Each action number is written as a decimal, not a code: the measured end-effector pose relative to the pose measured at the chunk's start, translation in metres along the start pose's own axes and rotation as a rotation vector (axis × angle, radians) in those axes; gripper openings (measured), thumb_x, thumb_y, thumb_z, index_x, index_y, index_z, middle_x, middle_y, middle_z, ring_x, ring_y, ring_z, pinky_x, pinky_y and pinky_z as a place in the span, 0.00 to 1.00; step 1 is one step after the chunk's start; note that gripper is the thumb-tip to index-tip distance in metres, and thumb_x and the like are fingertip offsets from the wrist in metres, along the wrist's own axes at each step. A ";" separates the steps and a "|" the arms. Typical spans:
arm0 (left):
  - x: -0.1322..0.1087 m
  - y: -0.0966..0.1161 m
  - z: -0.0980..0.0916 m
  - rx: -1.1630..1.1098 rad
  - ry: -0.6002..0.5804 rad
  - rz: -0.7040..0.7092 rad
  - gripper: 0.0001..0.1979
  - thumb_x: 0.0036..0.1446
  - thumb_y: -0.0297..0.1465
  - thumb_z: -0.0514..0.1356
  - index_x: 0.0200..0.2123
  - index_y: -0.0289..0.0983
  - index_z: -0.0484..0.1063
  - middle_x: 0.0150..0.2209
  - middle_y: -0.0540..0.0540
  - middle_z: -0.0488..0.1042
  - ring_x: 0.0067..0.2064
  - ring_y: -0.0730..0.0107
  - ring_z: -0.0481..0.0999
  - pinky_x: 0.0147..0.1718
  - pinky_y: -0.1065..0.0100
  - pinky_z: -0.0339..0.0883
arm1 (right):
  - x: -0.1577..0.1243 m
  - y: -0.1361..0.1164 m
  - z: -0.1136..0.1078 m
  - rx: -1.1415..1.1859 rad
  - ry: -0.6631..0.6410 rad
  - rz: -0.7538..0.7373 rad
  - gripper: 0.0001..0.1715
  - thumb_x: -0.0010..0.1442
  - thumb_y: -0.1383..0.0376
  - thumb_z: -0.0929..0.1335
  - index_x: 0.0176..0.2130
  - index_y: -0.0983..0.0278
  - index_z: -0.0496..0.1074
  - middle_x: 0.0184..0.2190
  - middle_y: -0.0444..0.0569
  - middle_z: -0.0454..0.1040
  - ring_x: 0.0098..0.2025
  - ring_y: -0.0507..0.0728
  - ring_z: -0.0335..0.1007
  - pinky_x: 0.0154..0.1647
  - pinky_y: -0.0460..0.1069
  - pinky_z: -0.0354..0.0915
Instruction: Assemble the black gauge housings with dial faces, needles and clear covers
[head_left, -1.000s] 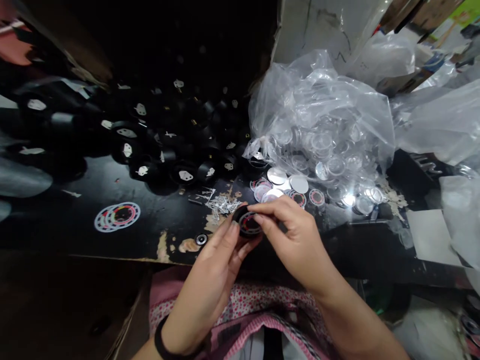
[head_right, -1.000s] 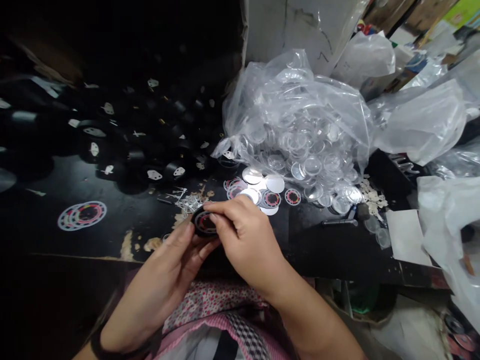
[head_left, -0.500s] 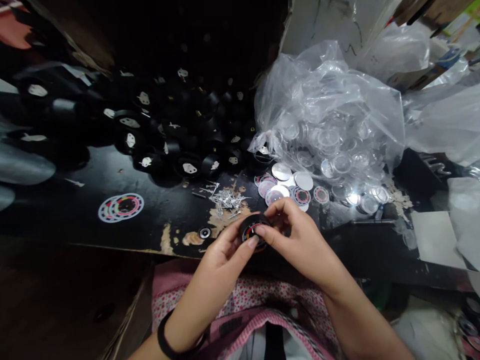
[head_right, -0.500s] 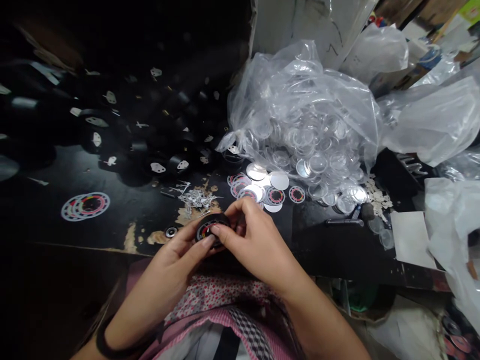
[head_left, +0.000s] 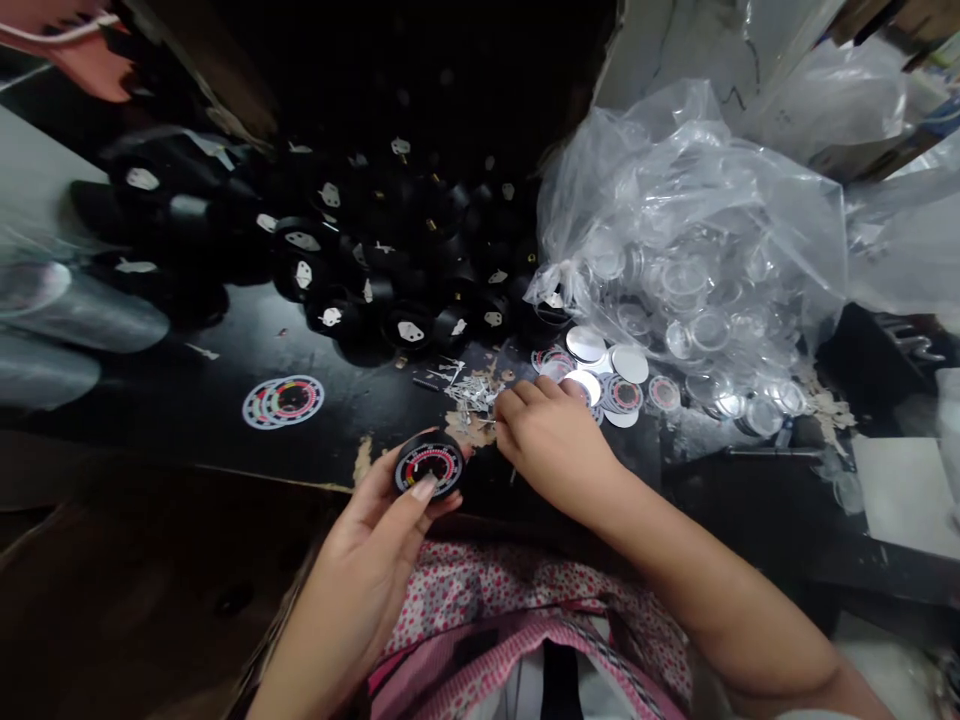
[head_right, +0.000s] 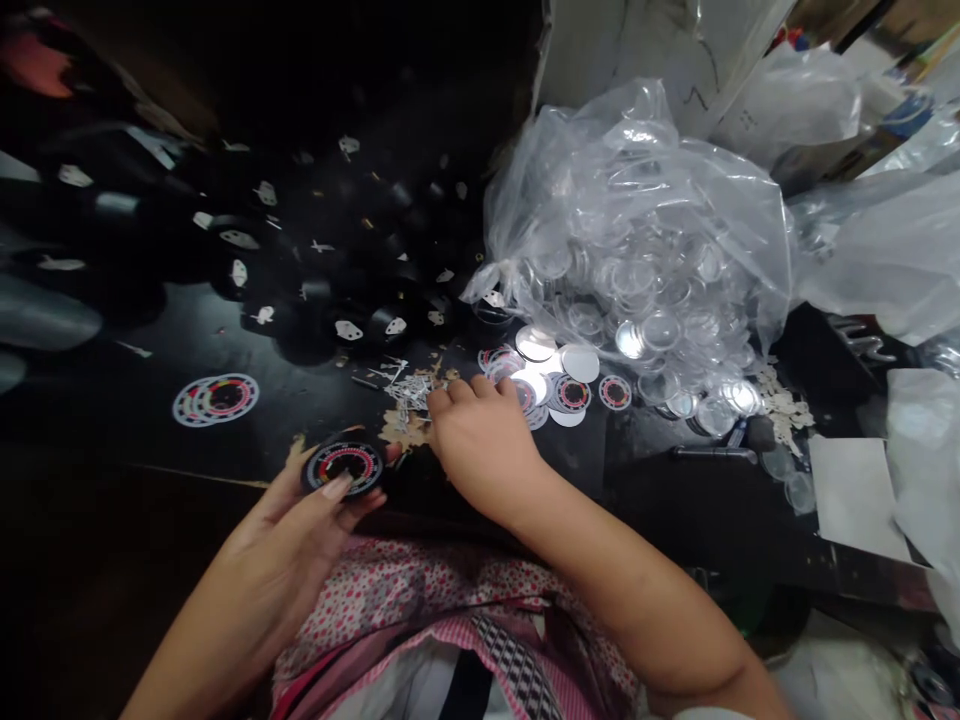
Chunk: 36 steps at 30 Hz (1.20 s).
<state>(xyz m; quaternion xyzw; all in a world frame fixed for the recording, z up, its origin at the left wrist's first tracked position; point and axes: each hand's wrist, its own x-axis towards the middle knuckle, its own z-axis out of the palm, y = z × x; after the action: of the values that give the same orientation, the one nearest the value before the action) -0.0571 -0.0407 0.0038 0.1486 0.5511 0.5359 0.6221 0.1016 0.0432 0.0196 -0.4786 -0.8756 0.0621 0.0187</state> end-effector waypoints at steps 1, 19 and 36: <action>-0.001 0.001 0.003 -0.038 -0.011 -0.011 0.13 0.52 0.34 0.69 0.43 0.42 0.79 0.47 0.46 0.80 0.51 0.61 0.78 0.45 0.69 0.75 | 0.001 0.000 0.001 -0.017 -0.001 -0.015 0.11 0.67 0.67 0.61 0.41 0.68 0.72 0.39 0.57 0.77 0.42 0.65 0.70 0.41 0.58 0.58; 0.006 -0.006 0.040 -0.171 -0.057 0.149 0.09 0.60 0.36 0.63 0.43 0.43 0.78 0.48 0.47 0.81 0.58 0.58 0.75 0.62 0.55 0.63 | -0.020 0.001 -0.004 0.500 0.078 0.133 0.08 0.65 0.64 0.66 0.35 0.66 0.72 0.33 0.50 0.76 0.38 0.56 0.70 0.42 0.52 0.61; 0.006 -0.001 0.044 -0.064 -0.049 0.128 0.18 0.58 0.36 0.65 0.53 0.47 0.73 0.51 0.49 0.79 0.56 0.61 0.76 0.57 0.63 0.69 | -0.043 -0.003 -0.025 0.961 0.308 0.146 0.05 0.63 0.66 0.68 0.34 0.62 0.72 0.31 0.43 0.72 0.35 0.51 0.67 0.38 0.47 0.63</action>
<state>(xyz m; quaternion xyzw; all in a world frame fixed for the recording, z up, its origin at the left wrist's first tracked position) -0.0204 -0.0183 0.0147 0.1766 0.5080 0.5879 0.6043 0.1243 0.0074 0.0455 -0.4793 -0.6996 0.3877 0.3613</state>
